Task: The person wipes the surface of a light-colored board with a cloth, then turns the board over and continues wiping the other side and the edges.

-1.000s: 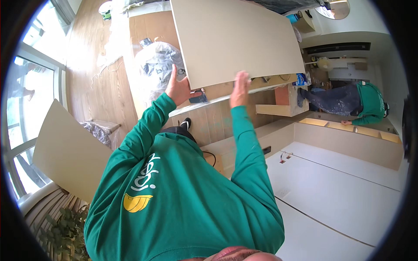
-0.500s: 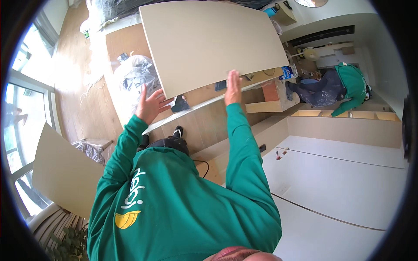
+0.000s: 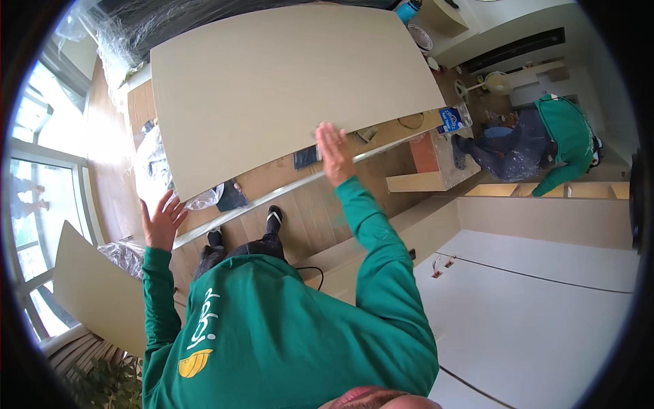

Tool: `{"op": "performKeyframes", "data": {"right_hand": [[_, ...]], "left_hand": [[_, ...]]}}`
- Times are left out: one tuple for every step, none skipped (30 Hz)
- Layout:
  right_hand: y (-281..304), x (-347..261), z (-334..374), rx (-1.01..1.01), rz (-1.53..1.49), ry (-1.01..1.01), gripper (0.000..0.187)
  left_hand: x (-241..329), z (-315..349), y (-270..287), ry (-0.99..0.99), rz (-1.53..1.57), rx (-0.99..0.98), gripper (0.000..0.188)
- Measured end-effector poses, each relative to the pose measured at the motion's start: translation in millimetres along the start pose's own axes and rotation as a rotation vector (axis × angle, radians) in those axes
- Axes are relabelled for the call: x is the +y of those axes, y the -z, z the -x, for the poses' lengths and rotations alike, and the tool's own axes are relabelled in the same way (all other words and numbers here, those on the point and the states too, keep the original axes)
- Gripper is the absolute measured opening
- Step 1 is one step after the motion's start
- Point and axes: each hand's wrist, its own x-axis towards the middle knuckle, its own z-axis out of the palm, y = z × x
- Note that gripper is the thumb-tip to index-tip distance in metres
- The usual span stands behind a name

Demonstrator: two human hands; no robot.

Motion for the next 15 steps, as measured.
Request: {"op": "performKeyframes", "data": {"right_hand": [[9.5,41.1,3.5,0.034,0.02,-0.029,0.058],[19.6,85.6,9.5,0.038,0.082,-0.066,0.062],[28.3,128.3,16.5,0.07,0.102,-0.082,0.07],[38.9,163.8,18.9,0.072,0.15,-0.165,0.071],[52.2,198.2,22.8,0.07,0.205,-0.252,0.072],[69.9,244.3,31.4,0.124,0.273,-0.336,0.073],[78.6,275.1,40.1,0.18,0.339,-0.418,0.074],[69.8,276.4,43.0,0.173,0.331,-0.416,0.073],[61.3,270.6,41.3,0.167,0.323,-0.412,0.073],[54.9,260.9,32.7,0.165,0.321,-0.404,0.073],[36.5,213.5,21.5,0.155,0.232,-0.39,0.071],[25.3,164.1,18.2,0.12,0.138,-0.331,0.069],[17.4,118.5,18.6,0.08,0.047,-0.273,0.067],[15.4,74.0,17.2,0.028,-0.042,-0.159,0.066],[15.7,46.9,14.1,-0.02,-0.134,-0.044,0.065]], "left_hand": [[-1.3,9.9,-1.2,-0.015,-0.001,0.041,0.096],[-3.2,18.0,-3.8,-0.029,-0.001,0.078,0.096],[-4.8,24.5,-7.7,-0.034,-0.003,0.113,0.096],[-7.6,32.0,-11.7,-0.04,-0.012,0.122,0.096],[-10.1,37.6,-17.5,-0.04,-0.02,0.125,0.096],[-13.7,37.8,-22.0,-0.037,-0.023,0.11,0.096],[-17.8,36.4,-20.9,-0.03,-0.021,0.094,0.096],[-22.4,40.6,-20.7,-0.036,-0.017,0.12,0.096],[-25.4,45.6,-21.2,-0.044,-0.012,0.145,0.096],[-27.2,47.6,-22.1,-0.056,-0.003,0.164,0.096],[-30.1,53.1,-20.0,-0.071,0.013,0.183,0.096],[-32.9,51.3,-24.1,-0.078,0.005,0.183,0.095],[-34.7,48.4,-28.6,-0.08,0.002,0.185,0.095],[-35.9,47.3,-31.2,-0.083,-0.002,0.19,0.095],[-36.1,46.6,-34.0,-0.084,0.018,0.197,0.095]]}}
